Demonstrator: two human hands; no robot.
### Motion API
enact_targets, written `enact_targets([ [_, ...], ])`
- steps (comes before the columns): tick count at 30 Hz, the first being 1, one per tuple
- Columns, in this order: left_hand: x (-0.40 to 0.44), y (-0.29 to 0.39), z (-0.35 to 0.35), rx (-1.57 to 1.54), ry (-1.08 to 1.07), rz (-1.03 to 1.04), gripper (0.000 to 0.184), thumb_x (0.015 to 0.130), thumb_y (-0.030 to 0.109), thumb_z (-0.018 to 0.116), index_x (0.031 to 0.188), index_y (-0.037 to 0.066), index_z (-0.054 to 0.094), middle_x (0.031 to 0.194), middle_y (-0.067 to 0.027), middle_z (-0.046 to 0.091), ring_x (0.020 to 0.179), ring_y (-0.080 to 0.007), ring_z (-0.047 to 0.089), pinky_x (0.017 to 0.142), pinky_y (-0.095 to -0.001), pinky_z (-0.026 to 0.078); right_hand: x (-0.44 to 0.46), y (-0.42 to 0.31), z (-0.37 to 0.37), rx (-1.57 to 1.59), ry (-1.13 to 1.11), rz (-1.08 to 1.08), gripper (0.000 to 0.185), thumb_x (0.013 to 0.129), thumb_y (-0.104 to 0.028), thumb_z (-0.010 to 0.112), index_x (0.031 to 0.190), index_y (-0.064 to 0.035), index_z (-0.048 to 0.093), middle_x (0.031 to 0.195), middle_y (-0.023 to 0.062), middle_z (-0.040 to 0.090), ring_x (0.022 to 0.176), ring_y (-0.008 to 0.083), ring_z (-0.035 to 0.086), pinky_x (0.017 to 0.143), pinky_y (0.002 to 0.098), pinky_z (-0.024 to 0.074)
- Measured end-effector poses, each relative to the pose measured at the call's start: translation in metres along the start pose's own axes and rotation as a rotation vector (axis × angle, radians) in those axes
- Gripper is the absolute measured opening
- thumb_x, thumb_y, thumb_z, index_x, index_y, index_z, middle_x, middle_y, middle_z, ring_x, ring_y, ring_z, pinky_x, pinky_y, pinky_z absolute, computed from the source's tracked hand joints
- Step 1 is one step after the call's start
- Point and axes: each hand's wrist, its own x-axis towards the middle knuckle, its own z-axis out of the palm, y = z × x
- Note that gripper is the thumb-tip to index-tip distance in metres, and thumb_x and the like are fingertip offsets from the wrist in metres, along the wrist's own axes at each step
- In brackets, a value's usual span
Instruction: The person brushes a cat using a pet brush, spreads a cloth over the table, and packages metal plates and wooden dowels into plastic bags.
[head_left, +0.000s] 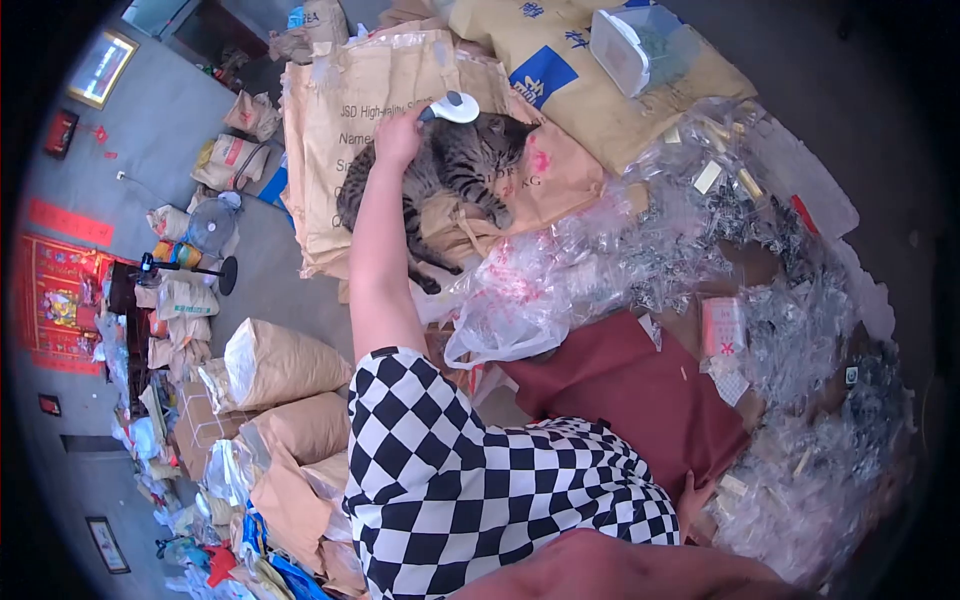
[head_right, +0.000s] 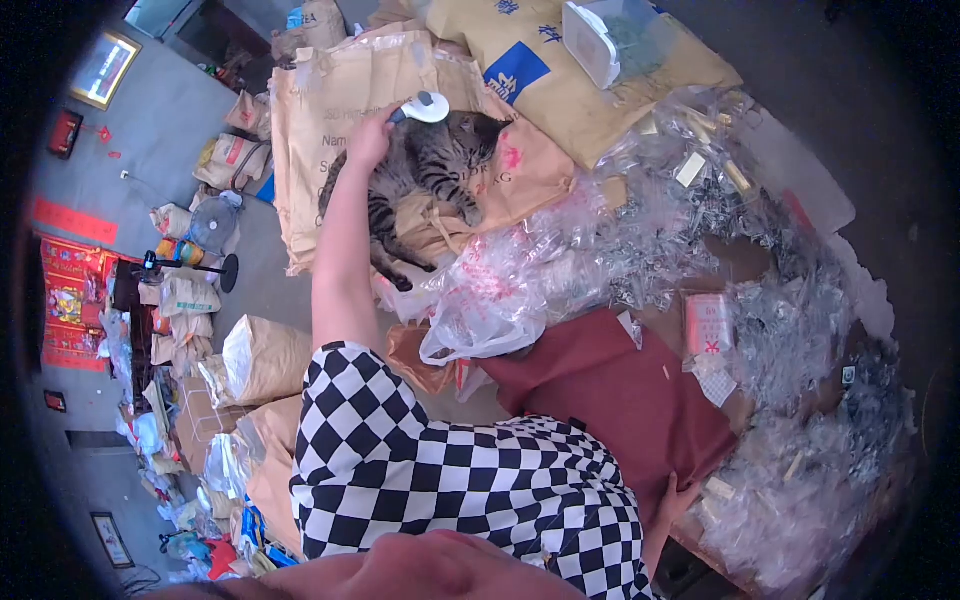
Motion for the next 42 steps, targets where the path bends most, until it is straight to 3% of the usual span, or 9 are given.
enact_targets([
  [3,0.006,-0.007,0.005,-0.025,-0.102,0.126,0.045,0.084,0.011,0.062,0.125,0.028,0.06,0.1,-0.0102,0.067,0.101,-0.033,0.059,0.089,-0.0453,0.046,-0.002,0.006,0.004,0.011,0.033,-0.028,0.066,0.083,-0.023,0.073,0.134,0.0045,0.041,0.13,0.0244,0.048,0.121,0.0365,0.047,0.105,0.0404,0.0343],
  [9,-0.007,-0.032,0.014,-0.064,-0.073,0.116,0.046,0.085,0.012,0.062,0.127,0.028,0.059,0.11,-0.0115,0.063,0.107,-0.0315,0.056,0.092,-0.0416,0.046,0.005,0.004,0.0,-0.024,0.01,-0.042,0.073,0.084,-0.023,0.073,0.139,0.006,0.036,0.136,0.024,0.045,0.126,0.0368,0.043,0.108,0.0399,0.0312],
  [14,-0.026,-0.059,0.011,-0.045,0.007,0.13,0.047,0.085,0.008,0.06,0.127,0.03,0.06,0.101,-0.0097,0.063,0.102,-0.0304,0.057,0.09,-0.0411,0.046,0.009,0.001,-0.004,-0.027,-0.078,0.036,0.079,0.084,-0.025,0.072,0.144,0.0047,0.029,0.145,0.0257,0.036,0.133,0.0368,0.038,0.112,0.0395,0.0282],
  [25,-0.063,-0.073,-0.006,-0.002,0.053,0.055,0.048,0.085,0.008,0.06,0.128,0.029,0.059,0.088,-0.0104,0.057,0.093,-0.0276,0.057,0.084,-0.0408,0.047,0.005,-0.012,-0.007,-0.088,-0.076,0.09,0.076,0.084,-0.028,0.072,0.141,0.0058,0.033,0.141,0.0268,0.04,0.131,0.0371,0.04,0.11,0.0394,0.0301],
  [28,-0.071,-0.073,-0.014,-0.011,0.028,0.035,0.052,0.084,0.003,0.059,0.131,0.026,0.057,0.099,-0.0157,0.061,0.093,-0.0347,0.057,0.086,-0.0431,0.046,0.003,-0.011,-0.006,-0.086,-0.057,0.092,0.076,0.084,-0.028,0.072,0.14,0.0057,0.034,0.142,0.0266,0.04,0.131,0.037,0.04,0.11,0.0391,0.03],
  [35,-0.082,-0.091,-0.018,0.05,-0.023,0.024,0.055,0.085,0.003,0.058,0.134,0.028,0.054,0.102,-0.0145,0.061,0.094,-0.0346,0.057,0.086,-0.043,0.047,0.003,-0.01,-0.004,-0.068,-0.044,0.055,0.076,0.084,-0.026,0.071,0.142,0.0041,0.033,0.142,0.025,0.041,0.131,0.0359,0.04,0.11,0.0386,0.0299],
  [37,-0.092,-0.09,-0.022,0.067,0.083,0.031,0.051,0.087,0.01,0.06,0.132,0.032,0.055,0.09,-0.011,0.059,0.091,-0.0292,0.058,0.085,-0.0406,0.047,0.004,-0.009,-0.004,-0.072,-0.041,0.037,0.076,0.084,-0.029,0.071,0.141,0.0048,0.034,0.14,0.0264,0.042,0.129,0.037,0.042,0.109,0.0392,0.0309],
  [40,-0.108,-0.087,-0.033,0.062,0.025,-0.06,0.053,0.086,0.006,0.059,0.134,0.027,0.054,0.095,-0.0144,0.06,0.092,-0.0337,0.057,0.085,-0.0431,0.047,0.003,-0.006,-0.004,-0.058,-0.04,0.002,0.074,0.084,-0.033,0.071,0.139,0.0056,0.037,0.137,0.028,0.044,0.127,0.0386,0.044,0.108,0.0401,0.0324],
  [42,-0.117,-0.09,-0.033,0.072,0.049,-0.064,0.053,0.085,0.008,0.06,0.133,0.03,0.055,0.093,-0.0125,0.06,0.091,-0.0318,0.057,0.083,-0.0424,0.048,0.005,-0.005,-0.005,-0.04,-0.043,-0.019,0.073,0.085,-0.033,0.071,0.137,0.0057,0.038,0.136,0.0281,0.045,0.126,0.039,0.045,0.107,0.0404,0.0328],
])
